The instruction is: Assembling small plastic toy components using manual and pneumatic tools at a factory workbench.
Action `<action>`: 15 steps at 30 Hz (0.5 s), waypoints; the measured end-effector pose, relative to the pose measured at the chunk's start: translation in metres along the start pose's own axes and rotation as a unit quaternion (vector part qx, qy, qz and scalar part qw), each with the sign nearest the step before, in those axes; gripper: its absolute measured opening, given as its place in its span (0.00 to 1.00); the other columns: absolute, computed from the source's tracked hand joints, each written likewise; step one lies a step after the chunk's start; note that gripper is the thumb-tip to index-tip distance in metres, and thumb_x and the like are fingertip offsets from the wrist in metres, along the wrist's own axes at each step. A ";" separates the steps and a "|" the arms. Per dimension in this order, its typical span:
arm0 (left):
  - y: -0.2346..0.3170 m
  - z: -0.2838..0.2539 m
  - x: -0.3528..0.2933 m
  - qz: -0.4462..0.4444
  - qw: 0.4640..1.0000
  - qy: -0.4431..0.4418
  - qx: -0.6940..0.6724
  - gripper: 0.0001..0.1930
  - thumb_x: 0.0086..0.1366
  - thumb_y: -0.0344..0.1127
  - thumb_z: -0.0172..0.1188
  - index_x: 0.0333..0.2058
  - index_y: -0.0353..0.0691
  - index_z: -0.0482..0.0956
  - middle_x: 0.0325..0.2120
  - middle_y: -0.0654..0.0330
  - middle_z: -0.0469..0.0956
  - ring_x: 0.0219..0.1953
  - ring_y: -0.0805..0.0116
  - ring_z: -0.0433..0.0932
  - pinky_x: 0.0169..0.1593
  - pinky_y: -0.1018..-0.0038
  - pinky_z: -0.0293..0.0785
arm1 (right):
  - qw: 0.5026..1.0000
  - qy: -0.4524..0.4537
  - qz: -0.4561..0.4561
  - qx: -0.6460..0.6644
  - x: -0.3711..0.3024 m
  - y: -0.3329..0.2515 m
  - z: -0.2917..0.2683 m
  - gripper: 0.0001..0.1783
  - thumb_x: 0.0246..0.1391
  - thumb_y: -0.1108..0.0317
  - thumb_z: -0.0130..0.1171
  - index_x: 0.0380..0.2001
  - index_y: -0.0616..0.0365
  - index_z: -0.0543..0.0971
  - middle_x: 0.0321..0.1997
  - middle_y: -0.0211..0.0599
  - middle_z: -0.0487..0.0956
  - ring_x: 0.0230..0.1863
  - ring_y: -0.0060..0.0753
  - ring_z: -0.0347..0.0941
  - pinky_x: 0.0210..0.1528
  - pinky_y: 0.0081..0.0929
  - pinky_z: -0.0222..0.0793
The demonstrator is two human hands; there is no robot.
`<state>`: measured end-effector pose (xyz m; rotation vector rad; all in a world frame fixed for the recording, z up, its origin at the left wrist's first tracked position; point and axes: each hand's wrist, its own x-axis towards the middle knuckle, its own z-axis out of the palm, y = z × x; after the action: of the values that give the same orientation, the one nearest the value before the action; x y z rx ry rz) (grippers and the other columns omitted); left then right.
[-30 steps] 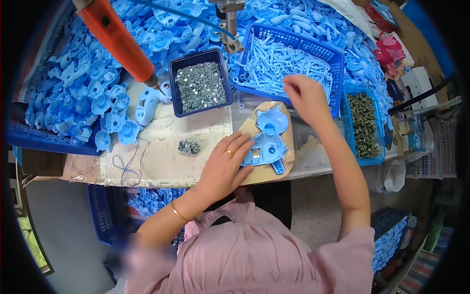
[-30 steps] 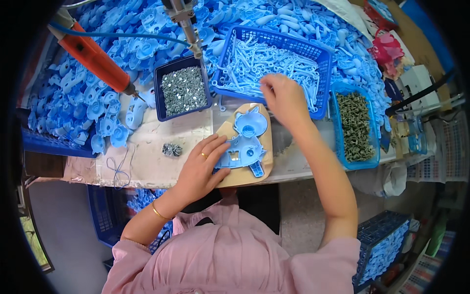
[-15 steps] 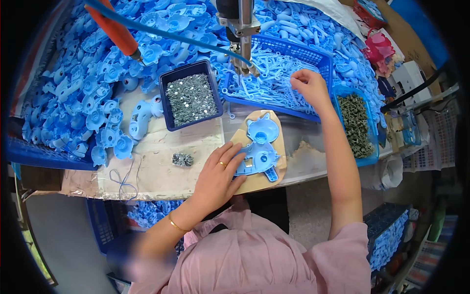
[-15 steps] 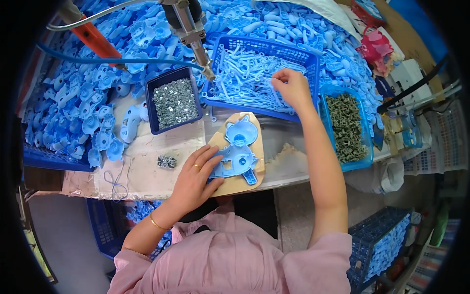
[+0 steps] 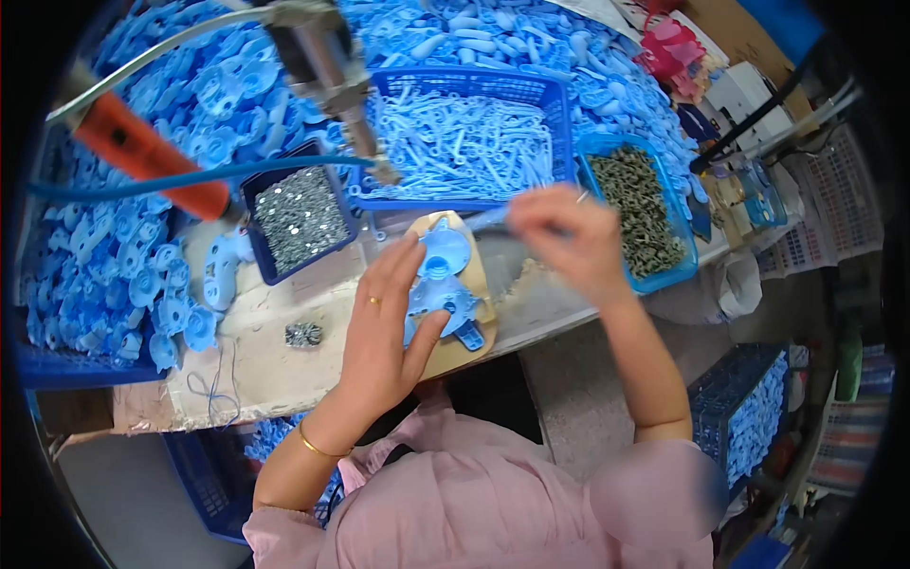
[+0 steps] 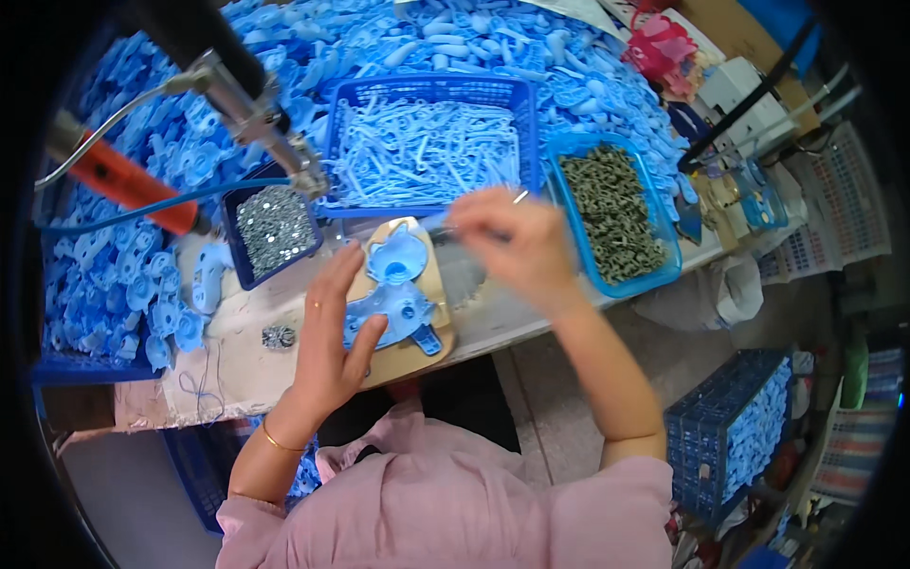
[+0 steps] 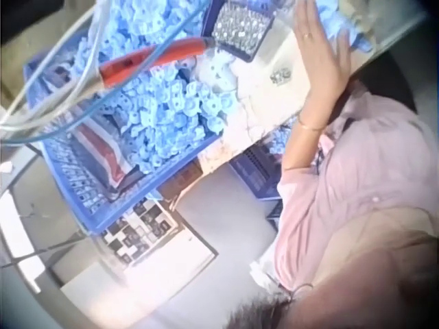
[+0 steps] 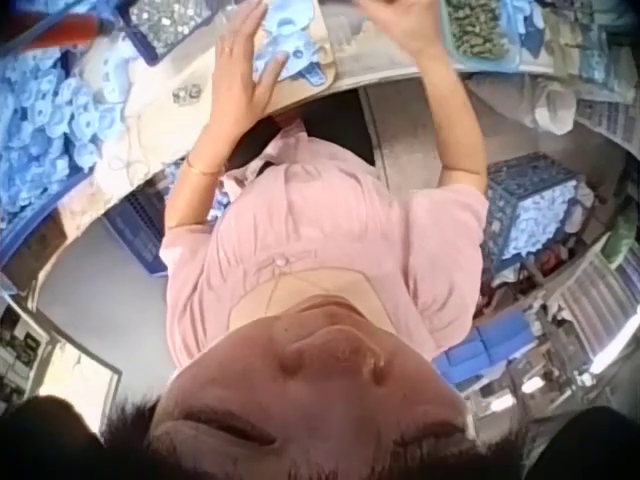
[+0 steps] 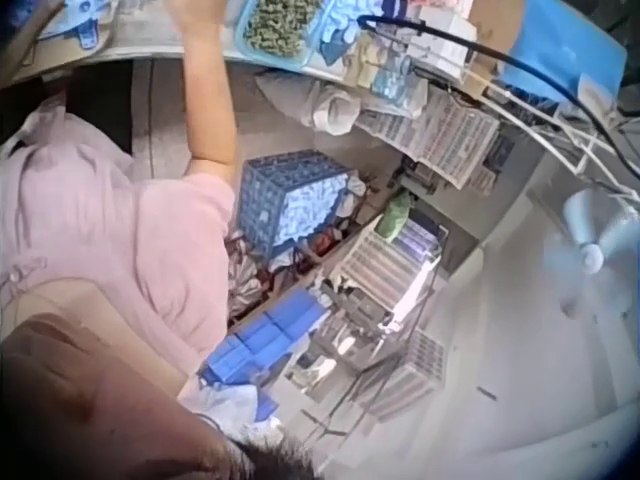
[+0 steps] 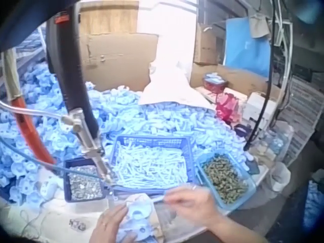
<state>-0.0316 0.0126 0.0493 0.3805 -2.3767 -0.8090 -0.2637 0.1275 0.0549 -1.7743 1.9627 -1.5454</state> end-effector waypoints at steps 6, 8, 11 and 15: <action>0.001 0.020 0.002 -0.131 0.962 -0.182 -0.153 0.10 0.74 0.33 0.52 0.49 0.37 0.76 0.28 0.50 0.79 0.30 0.54 0.80 0.36 0.67 0.74 | 0.996 -0.075 0.046 0.017 -0.038 -0.027 0.003 0.10 0.51 0.77 0.67 0.38 0.60 0.86 0.42 0.38 0.85 0.39 0.30 0.81 0.41 0.26 0.76; -0.002 0.019 -0.005 -0.175 0.958 -0.138 -0.179 0.09 0.74 0.34 0.52 0.46 0.36 0.76 0.29 0.50 0.79 0.30 0.55 0.80 0.36 0.69 0.73 | 0.989 -0.026 0.137 -0.053 -0.032 0.008 -0.031 0.11 0.51 0.77 0.66 0.40 0.60 0.85 0.41 0.39 0.85 0.39 0.30 0.81 0.42 0.27 0.76; 0.003 0.015 0.002 -0.213 0.941 -0.157 -0.212 0.09 0.74 0.33 0.52 0.44 0.35 0.77 0.28 0.52 0.80 0.29 0.59 0.80 0.36 0.70 0.73 | 0.900 0.025 0.215 -0.379 -0.052 0.092 -0.106 0.15 0.52 0.74 0.65 0.45 0.59 0.82 0.45 0.43 0.83 0.45 0.41 0.81 0.47 0.35 0.76; 0.005 0.020 -0.004 -0.165 0.945 -0.160 -0.233 0.10 0.74 0.34 0.53 0.44 0.33 0.77 0.27 0.53 0.79 0.28 0.62 0.79 0.35 0.72 0.73 | 0.876 -0.078 0.154 -0.450 -0.063 0.135 -0.120 0.15 0.52 0.71 0.67 0.44 0.57 0.82 0.44 0.44 0.81 0.42 0.45 0.77 0.44 0.41 0.73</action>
<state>-0.0411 0.0274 0.0380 0.4836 -2.3297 -1.6572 -0.4139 0.2247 -0.0137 -1.5612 2.9323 -0.3425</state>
